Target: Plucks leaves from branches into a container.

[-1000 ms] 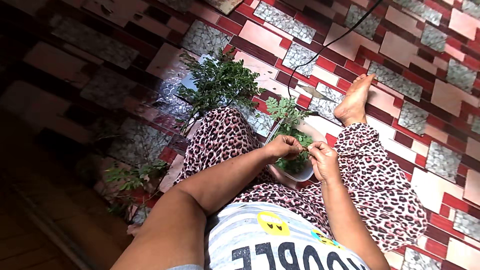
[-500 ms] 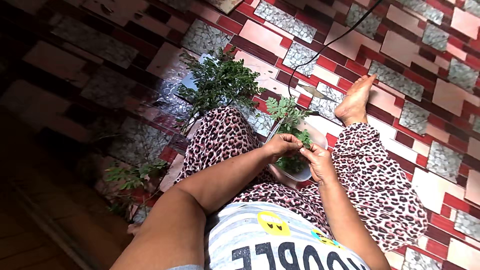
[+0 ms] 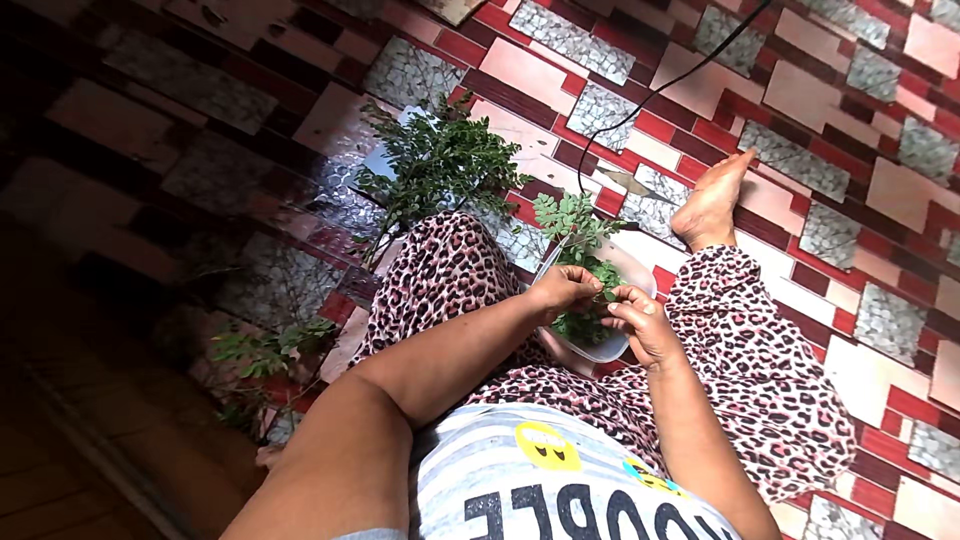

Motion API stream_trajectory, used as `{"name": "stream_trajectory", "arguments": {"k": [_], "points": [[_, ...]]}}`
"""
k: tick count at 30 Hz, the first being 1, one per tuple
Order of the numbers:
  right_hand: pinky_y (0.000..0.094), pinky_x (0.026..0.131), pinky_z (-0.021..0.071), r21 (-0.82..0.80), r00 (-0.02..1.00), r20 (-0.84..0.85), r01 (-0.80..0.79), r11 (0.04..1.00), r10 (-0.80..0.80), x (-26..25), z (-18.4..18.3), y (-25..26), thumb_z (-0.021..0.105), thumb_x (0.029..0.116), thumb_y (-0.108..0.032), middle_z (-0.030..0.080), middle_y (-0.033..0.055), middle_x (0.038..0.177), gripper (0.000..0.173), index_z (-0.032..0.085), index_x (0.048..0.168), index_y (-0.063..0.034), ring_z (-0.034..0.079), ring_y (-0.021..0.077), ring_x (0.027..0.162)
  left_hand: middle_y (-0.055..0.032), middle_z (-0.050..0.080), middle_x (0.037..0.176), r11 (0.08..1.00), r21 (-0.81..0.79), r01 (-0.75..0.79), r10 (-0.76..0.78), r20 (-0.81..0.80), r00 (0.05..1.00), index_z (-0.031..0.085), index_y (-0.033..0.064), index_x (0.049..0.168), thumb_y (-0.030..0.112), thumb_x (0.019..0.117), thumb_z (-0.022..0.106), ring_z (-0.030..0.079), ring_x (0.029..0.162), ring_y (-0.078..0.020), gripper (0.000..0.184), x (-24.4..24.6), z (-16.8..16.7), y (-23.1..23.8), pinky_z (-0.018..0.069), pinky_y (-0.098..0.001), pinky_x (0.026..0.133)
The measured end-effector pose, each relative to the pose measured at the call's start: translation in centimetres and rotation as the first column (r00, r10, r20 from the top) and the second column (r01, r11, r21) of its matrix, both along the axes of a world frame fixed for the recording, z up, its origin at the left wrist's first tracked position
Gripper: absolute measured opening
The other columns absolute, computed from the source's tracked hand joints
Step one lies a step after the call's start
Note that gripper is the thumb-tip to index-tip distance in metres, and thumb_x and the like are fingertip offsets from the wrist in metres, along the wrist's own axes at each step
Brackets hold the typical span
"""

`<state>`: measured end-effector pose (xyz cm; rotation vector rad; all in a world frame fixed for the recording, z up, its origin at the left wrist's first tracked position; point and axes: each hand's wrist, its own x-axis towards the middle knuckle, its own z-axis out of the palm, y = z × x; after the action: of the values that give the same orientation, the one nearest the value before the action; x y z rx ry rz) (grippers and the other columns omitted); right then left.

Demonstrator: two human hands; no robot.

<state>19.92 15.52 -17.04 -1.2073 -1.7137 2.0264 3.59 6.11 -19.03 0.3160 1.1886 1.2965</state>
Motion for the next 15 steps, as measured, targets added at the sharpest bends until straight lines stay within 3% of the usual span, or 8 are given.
{"name": "stream_trajectory", "arguments": {"k": [2,4,6,9,12,15], "points": [[0.0298,0.074,0.0577,0.019,1.0,-0.021,-0.009,1.0,0.01,0.03,0.13,-0.03,0.059,0.0937,-0.001,0.067,0.0051,0.093,0.014,0.062,0.107,-0.0031,0.066,0.0128,0.079,-0.0032,0.061,0.079,1.0,0.004,0.013,-0.013,-0.016,1.0,0.063,0.0016,0.096,0.008,0.1001,0.064,0.058,0.066,-0.0089,0.007,0.07,0.05,-0.01,0.0523,-0.0241,0.064],[0.029,0.074,0.0572,0.121,0.999,-0.035,-0.024,0.992,0.029,-0.05,-0.28,-0.09,0.063,0.0951,-0.001,0.067,0.0047,0.088,0.003,0.066,0.097,-0.0023,0.065,0.0121,0.078,-0.0036,0.061,0.079,1.0,0.008,0.02,-0.019,-0.024,1.0,0.063,0.0014,0.096,0.008,0.0998,0.065,0.058,0.066,-0.0089,0.008,0.16,0.06,0.0,0.0526,-0.0243,0.064],[0.0292,0.075,0.0567,0.265,0.998,-0.024,-0.045,0.963,0.054,-0.1,-0.75,-0.06,0.065,0.0938,0.001,0.068,0.0026,0.082,0.007,0.067,0.088,-0.0032,0.065,0.0102,0.077,-0.0034,0.061,0.079,1.0,0.02,0.017,-0.016,-0.033,0.999,0.064,0.0014,0.095,0.007,0.0996,0.065,0.057,0.066,-0.0088,0.007,0.21,-0.02,-0.02,0.0525,-0.0243,0.064],[0.0276,0.076,0.0556,0.387,0.991,0.032,-0.134,0.912,0.132,0.06,-0.59,0.11,0.065,0.0929,0.001,0.068,0.001,0.082,0.011,0.067,0.084,-0.0047,0.065,0.0078,0.079,-0.003,0.061,0.081,0.999,0.052,-0.014,0.018,-0.076,0.997,0.063,0.0021,0.095,0.006,0.1002,0.063,0.056,0.065,-0.0082,0.007,0.21,-0.13,-0.23,0.0508,-0.0242,0.063],[0.0272,0.078,0.0556,0.338,0.99,0.043,-0.144,0.93,0.138,0.26,-0.39,0.25,0.067,0.0927,-0.002,0.069,0.0019,0.087,0.006,0.07,0.088,-0.0038,0.065,0.0081,0.082,-0.0029,0.061,0.08,0.998,0.057,-0.001,0.005,-0.074,0.997,0.064,0.0023,0.095,0.007,0.1,0.063,0.056,0.065,-0.0082,0.007,0.0,-0.07,-0.37,0.0519,-0.0245,0.063],[0.0283,0.076,0.0557,0.214,0.998,0.028,-0.064,0.975,0.059,0.2,-0.33,0.31,0.064,0.0952,-0.006,0.068,0.0049,0.094,0.01,0.068,0.103,-0.0014,0.064,0.0105,0.081,-0.0018,0.061,0.076,0.997,0.065,0.045,-0.04,-0.08,0.996,0.066,0.0022,0.094,0.005,0.0992,0.063,0.055,0.06,-0.0053,0.007,0.48,0.67,-0.84,0.0503,-0.0205,0.059]]}}
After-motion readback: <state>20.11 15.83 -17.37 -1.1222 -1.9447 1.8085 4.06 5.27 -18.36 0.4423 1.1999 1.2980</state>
